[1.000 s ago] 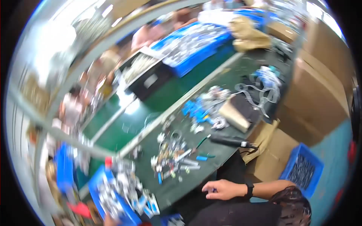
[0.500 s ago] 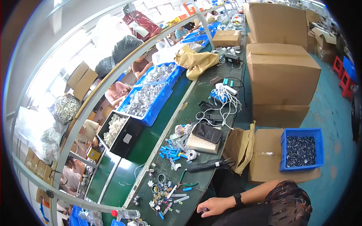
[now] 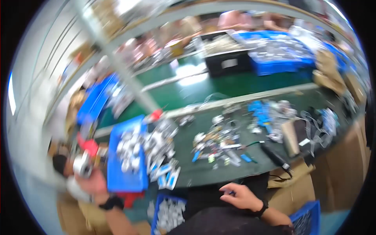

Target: Assembling small plastic components using a precision manual tool on an electronics manufacturing line.

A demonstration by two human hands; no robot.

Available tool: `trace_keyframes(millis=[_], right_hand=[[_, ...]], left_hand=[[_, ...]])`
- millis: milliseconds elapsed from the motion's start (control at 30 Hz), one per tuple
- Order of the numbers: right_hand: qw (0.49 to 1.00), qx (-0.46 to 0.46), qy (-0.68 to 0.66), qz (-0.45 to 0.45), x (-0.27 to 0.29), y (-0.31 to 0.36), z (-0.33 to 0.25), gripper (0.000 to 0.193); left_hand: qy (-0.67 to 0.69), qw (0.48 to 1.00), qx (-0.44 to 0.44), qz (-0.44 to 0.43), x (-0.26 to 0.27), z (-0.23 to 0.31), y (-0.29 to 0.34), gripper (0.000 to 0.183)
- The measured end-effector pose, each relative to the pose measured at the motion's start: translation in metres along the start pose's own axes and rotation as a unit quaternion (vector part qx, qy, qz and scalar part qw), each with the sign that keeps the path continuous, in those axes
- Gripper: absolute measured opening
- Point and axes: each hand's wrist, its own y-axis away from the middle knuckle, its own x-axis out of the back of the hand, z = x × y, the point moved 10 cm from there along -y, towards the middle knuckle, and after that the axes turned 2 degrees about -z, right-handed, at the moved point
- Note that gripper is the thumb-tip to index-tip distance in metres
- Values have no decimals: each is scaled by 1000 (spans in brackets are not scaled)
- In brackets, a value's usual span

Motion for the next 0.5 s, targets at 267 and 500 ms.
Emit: trace_keyframes(millis=[267,500], right_hand=[[1000,12,-10,19,6,-32,-32,25],[976,34,-145,159,43,-34,-17,31]], left_hand=[[188,949,252,-14,-105,-160,124,59],[233,822,517,-44,-114,-300,225,78]])
